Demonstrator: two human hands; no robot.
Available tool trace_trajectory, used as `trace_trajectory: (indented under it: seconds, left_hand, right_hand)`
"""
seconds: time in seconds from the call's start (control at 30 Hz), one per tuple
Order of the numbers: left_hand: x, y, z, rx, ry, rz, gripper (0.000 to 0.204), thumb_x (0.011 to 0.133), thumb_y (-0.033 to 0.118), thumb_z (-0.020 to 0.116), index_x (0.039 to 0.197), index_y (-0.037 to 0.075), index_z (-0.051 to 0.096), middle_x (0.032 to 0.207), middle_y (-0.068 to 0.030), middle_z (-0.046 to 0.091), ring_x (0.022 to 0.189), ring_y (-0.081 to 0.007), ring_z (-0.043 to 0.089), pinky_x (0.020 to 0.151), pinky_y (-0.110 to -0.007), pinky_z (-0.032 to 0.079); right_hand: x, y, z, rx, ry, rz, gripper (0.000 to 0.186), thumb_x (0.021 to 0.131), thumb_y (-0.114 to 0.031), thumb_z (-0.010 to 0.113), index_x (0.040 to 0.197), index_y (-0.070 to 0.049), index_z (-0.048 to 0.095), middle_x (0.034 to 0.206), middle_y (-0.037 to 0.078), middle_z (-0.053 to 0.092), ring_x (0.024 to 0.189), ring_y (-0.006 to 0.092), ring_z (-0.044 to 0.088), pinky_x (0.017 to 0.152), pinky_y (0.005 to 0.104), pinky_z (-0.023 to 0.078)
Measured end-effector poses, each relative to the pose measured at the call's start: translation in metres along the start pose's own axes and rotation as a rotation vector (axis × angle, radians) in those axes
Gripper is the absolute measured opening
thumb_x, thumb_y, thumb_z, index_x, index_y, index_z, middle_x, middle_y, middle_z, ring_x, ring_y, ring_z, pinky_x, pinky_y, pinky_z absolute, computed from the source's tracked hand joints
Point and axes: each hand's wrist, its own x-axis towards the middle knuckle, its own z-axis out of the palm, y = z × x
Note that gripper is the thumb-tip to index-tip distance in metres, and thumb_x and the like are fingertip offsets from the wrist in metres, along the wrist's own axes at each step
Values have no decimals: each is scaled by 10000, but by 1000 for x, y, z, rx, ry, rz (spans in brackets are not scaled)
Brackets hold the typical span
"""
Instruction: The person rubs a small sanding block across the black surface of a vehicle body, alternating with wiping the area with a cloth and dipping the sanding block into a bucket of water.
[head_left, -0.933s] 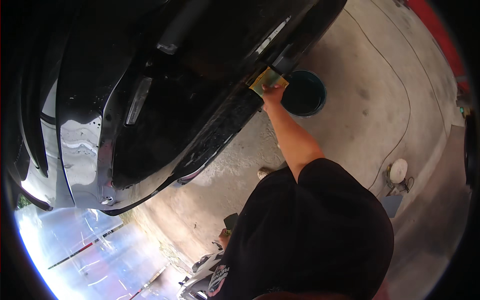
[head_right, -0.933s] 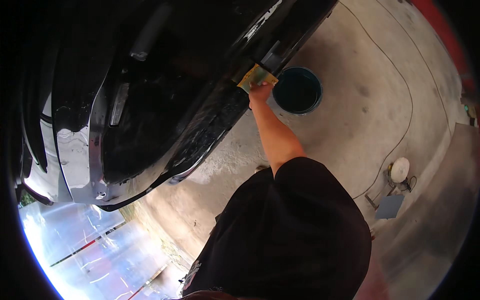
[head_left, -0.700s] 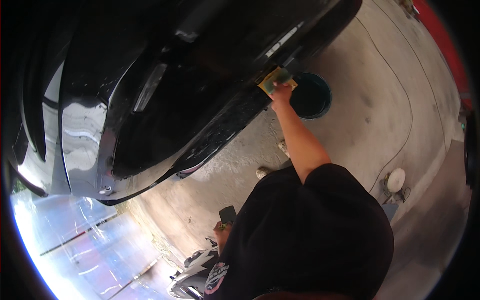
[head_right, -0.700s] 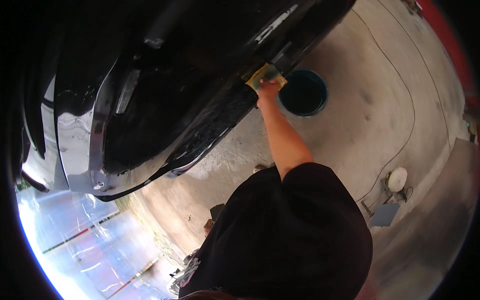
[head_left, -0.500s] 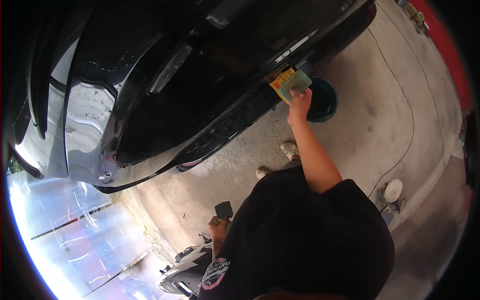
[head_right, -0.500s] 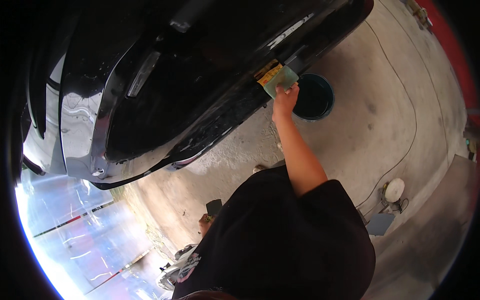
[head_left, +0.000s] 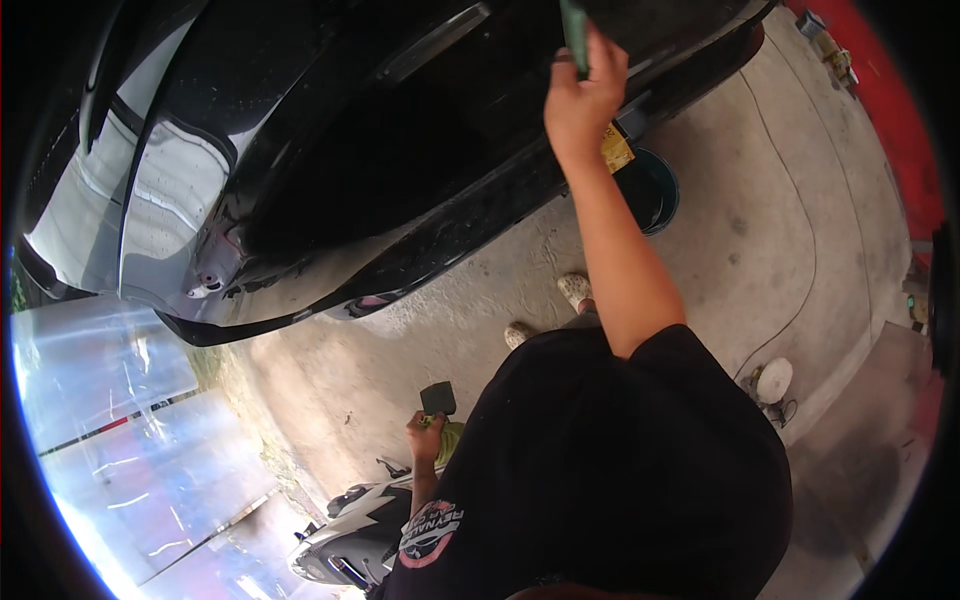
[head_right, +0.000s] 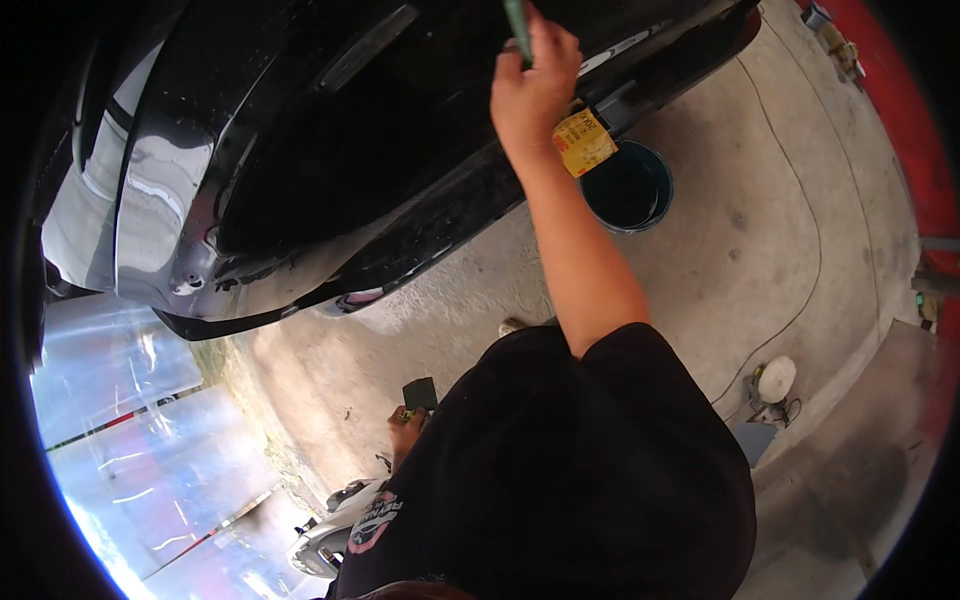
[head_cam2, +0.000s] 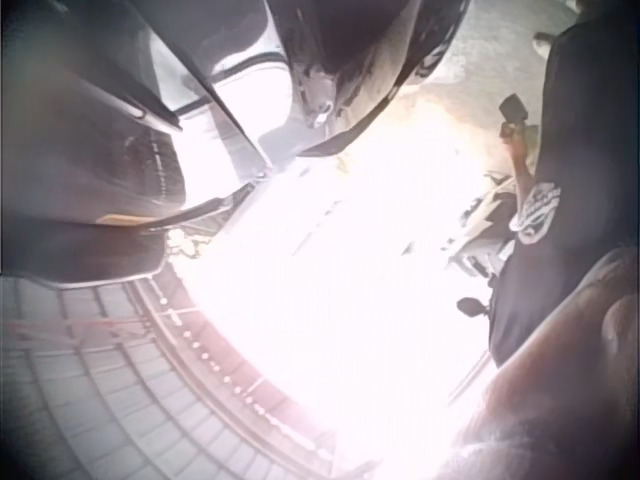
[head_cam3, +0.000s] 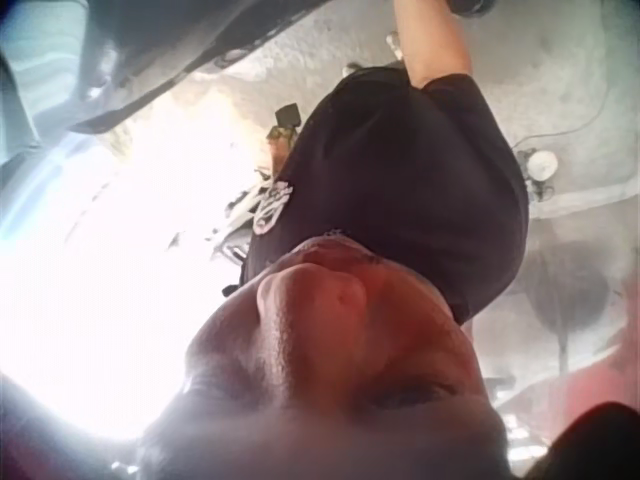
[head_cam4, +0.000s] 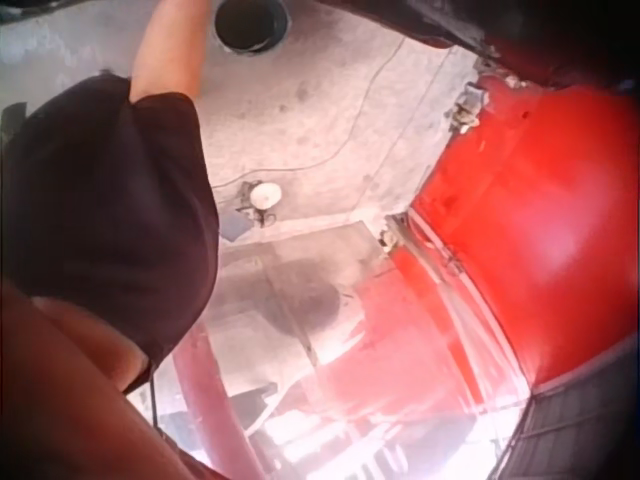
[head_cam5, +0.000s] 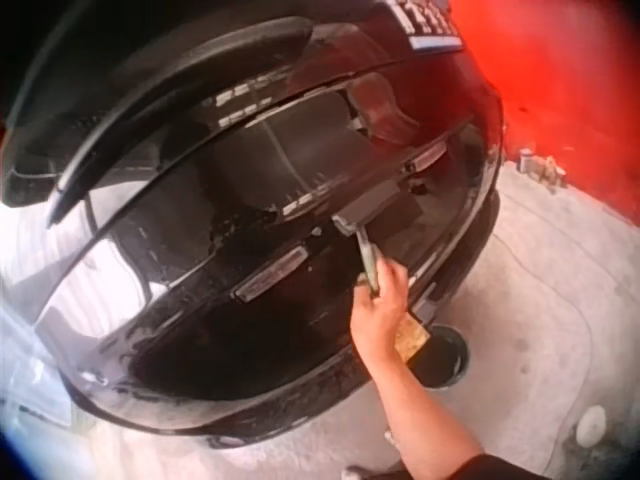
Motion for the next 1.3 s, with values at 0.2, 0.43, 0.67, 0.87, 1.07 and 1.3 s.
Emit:
trace_trajectory:
  seconds: [0.2,0.43,0.67,0.87,1.07,1.3]
  left_hand:
    - [-15,-22,-5,53,-2,-57,281,798,243,775,850,-23,699,723,-148,715,633,-213,652,621,-393,504]
    - [-9,-24,-10,-3,40,-28,260,806,211,763,827,-34,680,685,-136,688,608,-196,626,599,-391,488]
    - [-15,-38,-5,-40,33,-13,267,810,200,760,817,-48,663,663,-139,669,585,-192,600,578,-398,472]
    - [-25,-51,-3,41,33,-24,300,803,228,766,806,-51,658,646,-145,661,577,-202,591,574,-408,468]
    - [-38,-31,-14,3,98,-47,322,807,241,760,779,-53,633,618,-136,630,572,-190,564,561,-406,454]
    - [-28,-17,-15,93,103,-18,324,814,239,756,772,-56,628,625,-151,633,561,-221,561,556,-428,443]
  right_hand:
    - [-113,-109,42,237,-206,-49,633,690,-3,689,1305,-148,646,1131,139,565,1025,338,524,893,469,417]
    - [-180,-155,-3,472,-662,-20,531,776,19,676,1281,-143,650,1145,116,567,1050,324,540,922,432,455]
    - [-200,-63,-71,330,-807,382,279,969,-106,637,1223,-8,579,1082,122,609,1001,201,608,775,341,524]
    - [-98,-43,-28,237,-308,120,387,908,-31,623,1294,-26,592,1086,162,573,998,320,584,867,385,477]
    - [-106,-58,15,86,-179,62,557,824,-17,656,1370,-113,605,1222,161,534,1117,327,519,958,407,448]
    - [-204,-134,0,310,-632,-110,548,751,23,662,1268,-157,655,1131,80,586,1107,311,544,983,462,420]
